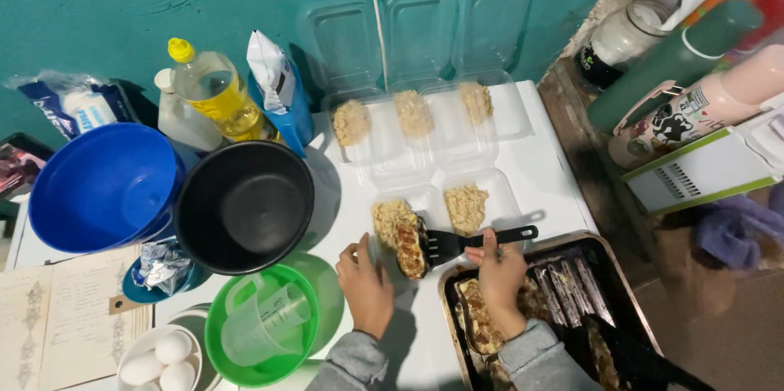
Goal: Packing cooked stuffed eggplants and rice into plastic food containers for meal preparation.
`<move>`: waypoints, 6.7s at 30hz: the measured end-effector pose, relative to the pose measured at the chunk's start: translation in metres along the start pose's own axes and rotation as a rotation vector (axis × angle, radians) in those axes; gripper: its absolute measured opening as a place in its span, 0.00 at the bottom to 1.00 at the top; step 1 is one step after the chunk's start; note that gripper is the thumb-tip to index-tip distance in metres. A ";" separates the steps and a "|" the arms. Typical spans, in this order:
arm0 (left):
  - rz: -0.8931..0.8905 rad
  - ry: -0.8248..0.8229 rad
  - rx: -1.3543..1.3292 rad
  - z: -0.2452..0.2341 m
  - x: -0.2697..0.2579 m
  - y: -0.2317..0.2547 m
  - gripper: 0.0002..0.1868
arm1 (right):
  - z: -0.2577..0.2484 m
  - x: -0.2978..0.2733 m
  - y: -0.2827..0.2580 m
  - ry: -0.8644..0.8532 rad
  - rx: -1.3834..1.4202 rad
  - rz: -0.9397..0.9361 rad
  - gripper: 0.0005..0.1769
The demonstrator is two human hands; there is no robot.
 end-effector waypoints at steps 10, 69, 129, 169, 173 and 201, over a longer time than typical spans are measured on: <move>-0.171 -0.363 0.083 0.035 0.003 0.007 0.31 | 0.011 -0.013 -0.004 -0.013 -0.089 -0.066 0.20; -0.005 -0.466 -0.073 0.069 -0.025 -0.004 0.25 | 0.059 -0.047 -0.204 -0.152 -0.551 -0.842 0.09; 0.000 -0.247 -0.117 -0.004 -0.100 0.057 0.27 | -0.270 0.091 0.012 -0.184 -0.204 -0.034 0.21; -0.916 -0.332 -0.848 0.101 -0.236 0.011 0.31 | -0.204 0.080 0.087 -0.447 0.061 0.293 0.23; -0.893 -0.366 -0.787 0.091 -0.231 0.021 0.34 | -0.195 0.077 0.093 -0.454 0.040 0.417 0.23; -0.974 -0.377 -0.927 0.101 -0.235 0.009 0.34 | -0.179 0.077 0.101 -0.529 0.045 0.625 0.26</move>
Point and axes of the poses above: each hand's wrist, its own x-axis towards the middle knuckle, its own z-axis out of the palm, y = z × x, the point moved 7 cm from there along x, towards the middle knuckle, and after that the axes turned 1 degree about z, right-handed, at the moved point
